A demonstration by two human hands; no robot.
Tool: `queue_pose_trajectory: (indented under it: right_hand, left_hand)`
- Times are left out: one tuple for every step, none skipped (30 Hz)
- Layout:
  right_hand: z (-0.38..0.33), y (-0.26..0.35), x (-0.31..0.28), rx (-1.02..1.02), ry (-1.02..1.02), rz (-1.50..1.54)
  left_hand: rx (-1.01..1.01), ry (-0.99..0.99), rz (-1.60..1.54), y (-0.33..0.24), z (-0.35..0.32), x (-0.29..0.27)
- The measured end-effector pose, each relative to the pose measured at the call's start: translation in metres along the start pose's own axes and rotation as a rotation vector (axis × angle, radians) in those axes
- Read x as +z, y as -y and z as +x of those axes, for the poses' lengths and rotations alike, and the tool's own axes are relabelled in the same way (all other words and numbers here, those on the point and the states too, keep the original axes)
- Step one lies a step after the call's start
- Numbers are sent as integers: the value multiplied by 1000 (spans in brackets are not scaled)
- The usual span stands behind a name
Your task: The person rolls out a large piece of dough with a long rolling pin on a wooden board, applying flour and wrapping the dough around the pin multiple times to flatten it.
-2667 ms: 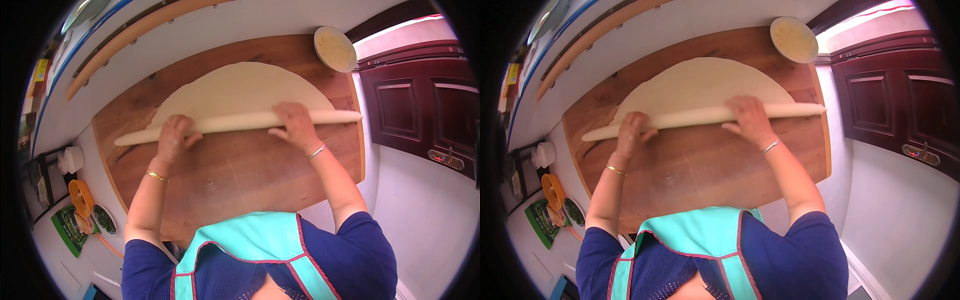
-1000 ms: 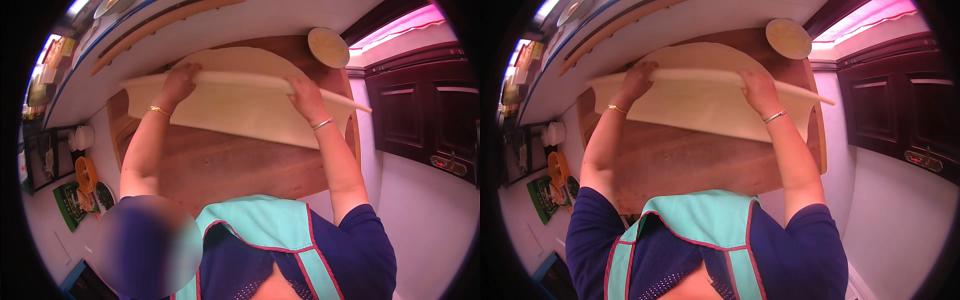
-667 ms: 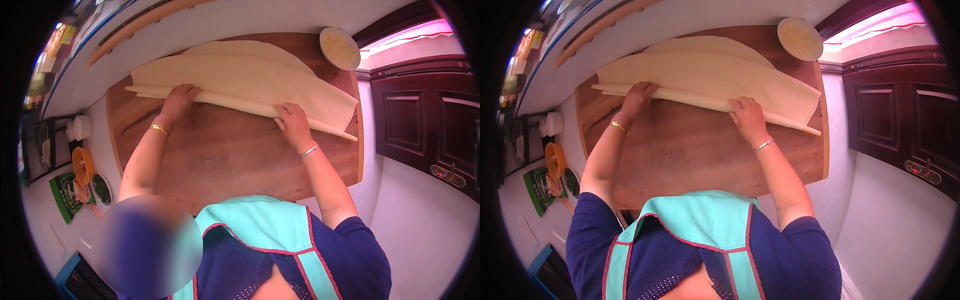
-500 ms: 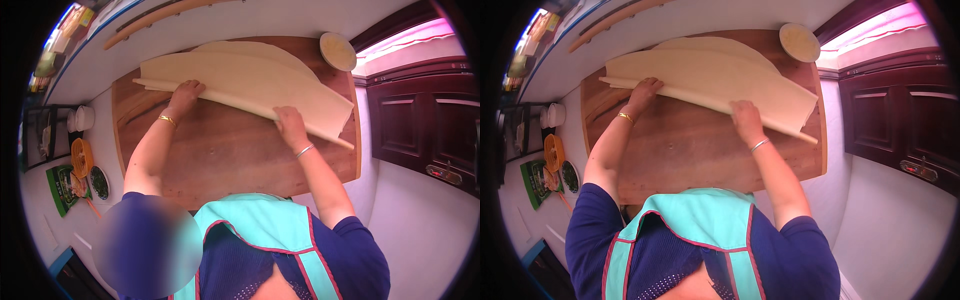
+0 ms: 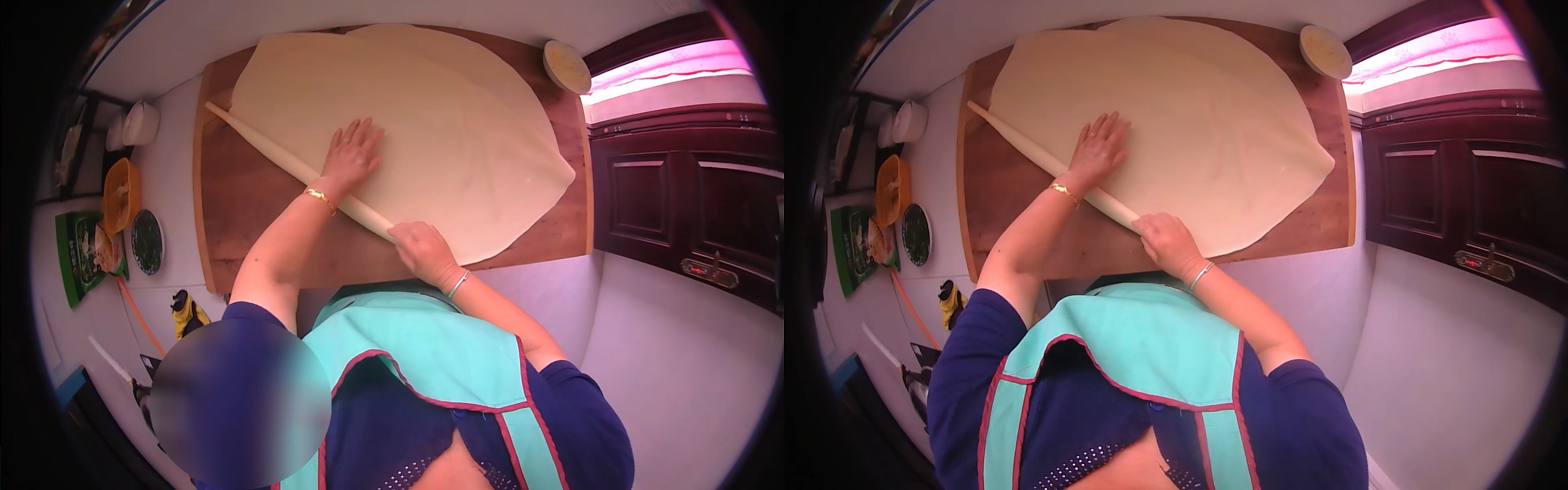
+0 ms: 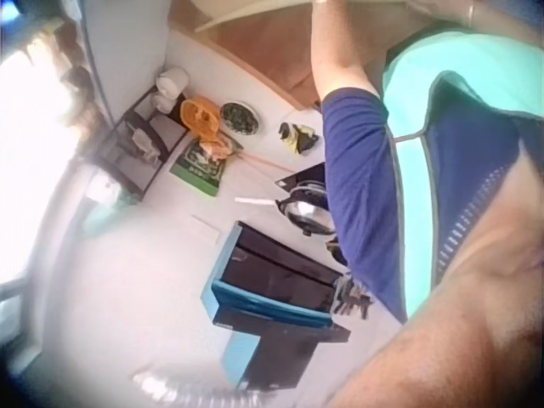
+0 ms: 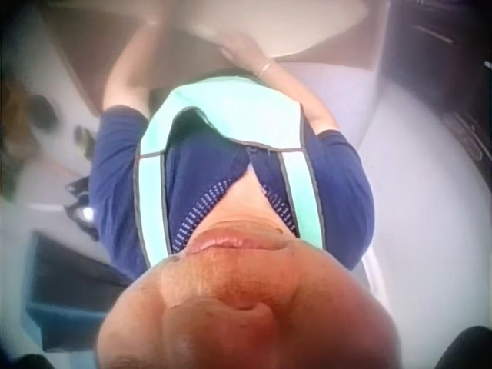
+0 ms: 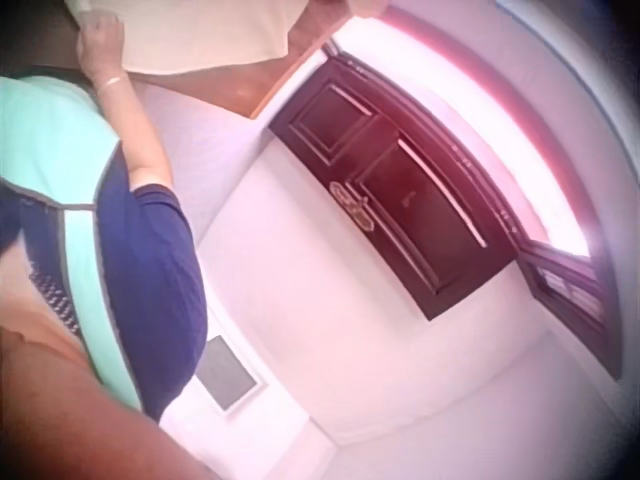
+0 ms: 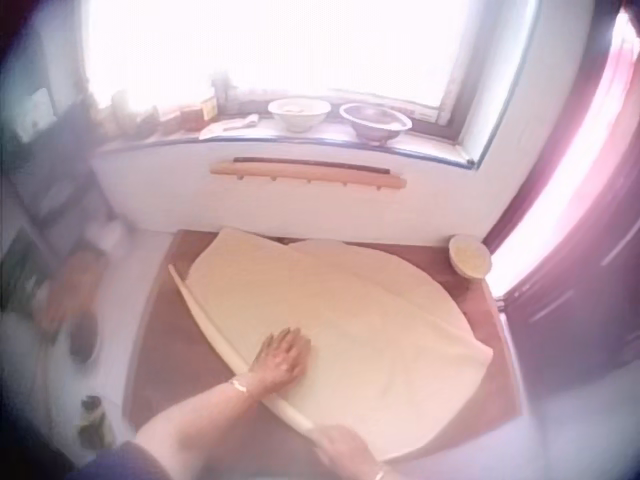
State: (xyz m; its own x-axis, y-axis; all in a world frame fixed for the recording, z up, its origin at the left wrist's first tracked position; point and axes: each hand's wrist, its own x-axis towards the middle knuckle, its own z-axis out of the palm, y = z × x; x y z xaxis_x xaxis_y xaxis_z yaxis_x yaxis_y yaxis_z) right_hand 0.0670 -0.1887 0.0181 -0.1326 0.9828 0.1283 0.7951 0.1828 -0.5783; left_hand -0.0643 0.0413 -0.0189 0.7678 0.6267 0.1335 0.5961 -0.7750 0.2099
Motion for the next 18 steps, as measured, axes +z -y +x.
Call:
queue_pose_trajectory:
  right_hand:
    - [-3, 5, 4, -4, -3, -4]
    - [-5, 11, 6, -7, 1, 3]
    - [-7, 17, 7, -4, 8, -11]
    - [-11, 25, 10, 5, 15, -19]
    - [-12, 31, 14, 6, 16, -11]
    - [-13, 36, 18, -18, 59, 6]
    - [-14, 42, 23, -45, 104, 27]
    - [-16, 46, 28, -47, 105, 36]
    - [-17, 51, 35, -63, 134, 38]
    - [-18, 55, 41, -82, 162, 42]
    - [-19, 59, 44, -85, 163, 49]
    - [-20, 63, 46, -93, 184, 47]
    - [-22, 66, 49, -98, 206, 43]
    - [-25, 66, 55, -95, 206, 47]
    - [-28, 62, 63, -130, 158, 51]
    - [-29, 62, 64, -168, 113, 56]
    - [-33, 61, 63, -167, 116, 59]
    - [-38, 58, 60, -159, 123, 93]
  left_hand:
    - [-78, 204, -47, 2, -21, -12]
    - [-85, 209, -44, 5, -42, -22]
    - [-91, 195, -19, 7, -65, -32]
    - [-95, 189, 7, 8, -89, -40]
    - [-97, 197, 10, 10, -109, -45]
    - [-110, 216, 9, 12, -129, -49]
    - [-126, 237, 9, 14, -149, -55]
    - [-131, 244, 14, 15, -166, -59]
    - [-150, 233, -7, 16, -182, -62]
    - [-171, 221, -25, 17, -198, -66]
    - [-151, 160, 3, 18, -210, -66]
    - [-154, 165, 7, 18, -222, -66]
    - [-173, 148, 18, 16, -230, -69]
    - [-190, 130, 29, 13, -234, -69]
    - [-187, 135, 29, 12, -235, -69]
    - [-164, 132, -2, 10, -235, -73]
    - [-141, 130, -33, 6, -235, -75]
    - [-142, 133, -35, 2, -235, -76]
